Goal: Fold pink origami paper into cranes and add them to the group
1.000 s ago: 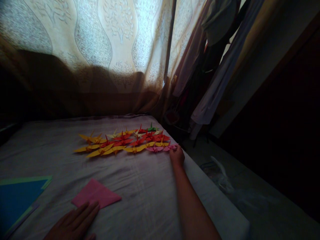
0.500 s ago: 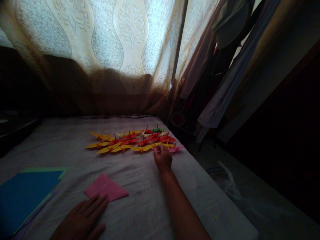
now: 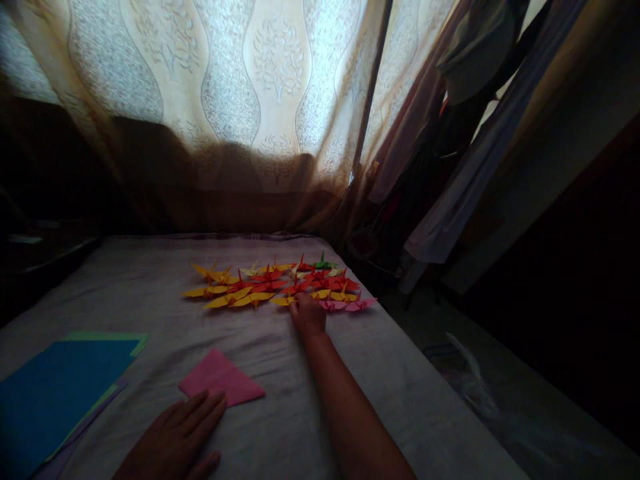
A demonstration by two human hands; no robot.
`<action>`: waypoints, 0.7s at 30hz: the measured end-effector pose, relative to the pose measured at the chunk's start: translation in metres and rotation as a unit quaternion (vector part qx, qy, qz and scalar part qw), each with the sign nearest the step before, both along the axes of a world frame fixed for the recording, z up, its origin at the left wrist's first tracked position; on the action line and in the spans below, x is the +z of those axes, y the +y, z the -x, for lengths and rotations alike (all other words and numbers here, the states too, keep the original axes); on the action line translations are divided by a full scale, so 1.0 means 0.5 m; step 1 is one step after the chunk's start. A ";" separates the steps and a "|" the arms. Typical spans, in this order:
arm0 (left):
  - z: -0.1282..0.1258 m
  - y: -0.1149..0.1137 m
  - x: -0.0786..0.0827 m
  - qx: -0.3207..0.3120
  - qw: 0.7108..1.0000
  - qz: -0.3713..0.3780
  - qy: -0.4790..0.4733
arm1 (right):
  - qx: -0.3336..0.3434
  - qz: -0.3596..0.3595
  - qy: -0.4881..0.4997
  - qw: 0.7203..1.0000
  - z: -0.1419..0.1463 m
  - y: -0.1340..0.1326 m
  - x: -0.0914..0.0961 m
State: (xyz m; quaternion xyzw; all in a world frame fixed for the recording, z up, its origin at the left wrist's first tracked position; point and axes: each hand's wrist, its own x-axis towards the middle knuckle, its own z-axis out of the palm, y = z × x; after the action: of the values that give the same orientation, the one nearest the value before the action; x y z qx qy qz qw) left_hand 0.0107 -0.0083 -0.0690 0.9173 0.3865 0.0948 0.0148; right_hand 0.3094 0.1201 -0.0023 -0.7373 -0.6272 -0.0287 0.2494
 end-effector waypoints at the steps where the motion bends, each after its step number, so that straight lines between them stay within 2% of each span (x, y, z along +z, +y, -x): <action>1: 0.001 0.001 -0.006 0.001 1.000 0.000 -0.002 | 0.000 0.002 -0.001 1.000 0.000 0.001 0.002; 6: 0.000 -0.001 -0.002 0.005 1.000 -0.001 -0.001 | -0.005 0.005 -0.007 1.000 0.010 0.006 0.005; 12: -0.015 -0.013 0.051 0.015 0.999 0.022 0.020 | -0.022 -0.001 0.008 1.000 0.012 -0.007 -0.003; 17: -0.036 -0.031 0.109 0.043 0.996 0.066 0.032 | -0.019 -0.005 0.046 0.999 0.016 -0.056 -0.001; 19: -0.040 -0.034 0.117 0.043 0.997 0.066 0.027 | 0.009 -0.003 0.059 0.998 0.038 -0.086 -0.002; 21: -0.040 -0.036 0.114 0.040 0.998 0.054 0.011 | 0.065 0.006 0.066 0.996 0.075 -0.122 -0.005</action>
State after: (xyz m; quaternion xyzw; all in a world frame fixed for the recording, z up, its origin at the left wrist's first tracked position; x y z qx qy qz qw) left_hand 0.0306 -0.0262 -0.0121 0.9001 0.4274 0.0641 0.0559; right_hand 0.2721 0.0591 -0.0048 -0.6964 -0.6564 0.0398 0.2874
